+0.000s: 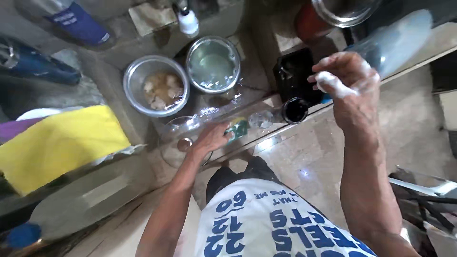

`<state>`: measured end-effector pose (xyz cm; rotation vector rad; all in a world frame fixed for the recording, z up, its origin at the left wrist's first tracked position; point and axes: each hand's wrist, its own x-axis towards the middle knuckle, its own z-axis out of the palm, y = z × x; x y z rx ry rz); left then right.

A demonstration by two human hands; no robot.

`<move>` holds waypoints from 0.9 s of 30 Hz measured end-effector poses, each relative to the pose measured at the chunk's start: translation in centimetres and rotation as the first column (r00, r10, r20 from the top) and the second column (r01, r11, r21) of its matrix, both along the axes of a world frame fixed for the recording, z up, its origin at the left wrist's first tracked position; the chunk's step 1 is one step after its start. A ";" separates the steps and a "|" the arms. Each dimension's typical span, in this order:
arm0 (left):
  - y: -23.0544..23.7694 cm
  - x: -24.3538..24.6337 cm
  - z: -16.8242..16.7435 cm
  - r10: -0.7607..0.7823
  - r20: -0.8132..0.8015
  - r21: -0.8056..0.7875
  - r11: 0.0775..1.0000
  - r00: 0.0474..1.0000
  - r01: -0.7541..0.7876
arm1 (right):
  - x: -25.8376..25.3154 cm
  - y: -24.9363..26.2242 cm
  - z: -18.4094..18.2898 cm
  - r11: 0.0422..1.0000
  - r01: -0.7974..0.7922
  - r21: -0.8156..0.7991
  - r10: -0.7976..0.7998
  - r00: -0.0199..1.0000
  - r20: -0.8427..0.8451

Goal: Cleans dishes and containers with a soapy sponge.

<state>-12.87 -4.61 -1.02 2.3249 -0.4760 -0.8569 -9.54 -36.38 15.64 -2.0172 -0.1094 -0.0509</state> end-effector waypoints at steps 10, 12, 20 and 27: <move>-1.1 -0.1 -1.7 0.027 0.031 -0.060 0.998 0.999 -0.025 | 1.9 -9.7 -4.8 0.923 0.163 -0.348 -0.268 0.922 -0.279; 0.1 -0.2 -0.7 0.156 -0.056 -0.138 0.977 0.986 -0.162 | 3.3 -10.8 -7.0 0.883 0.003 -0.469 -0.165 0.939 -0.303; 8.1 7.6 8.4 0.688 0.544 -0.311 0.698 0.481 -0.645 | 12.8 -10.4 -17.1 0.820 -0.192 -0.539 -0.008 0.939 -0.345; 17.4 19.8 9.3 0.386 0.919 -0.316 0.611 -0.075 -0.726 | 12.5 -12.1 -18.0 0.845 -0.197 -0.497 0.021 0.941 -0.338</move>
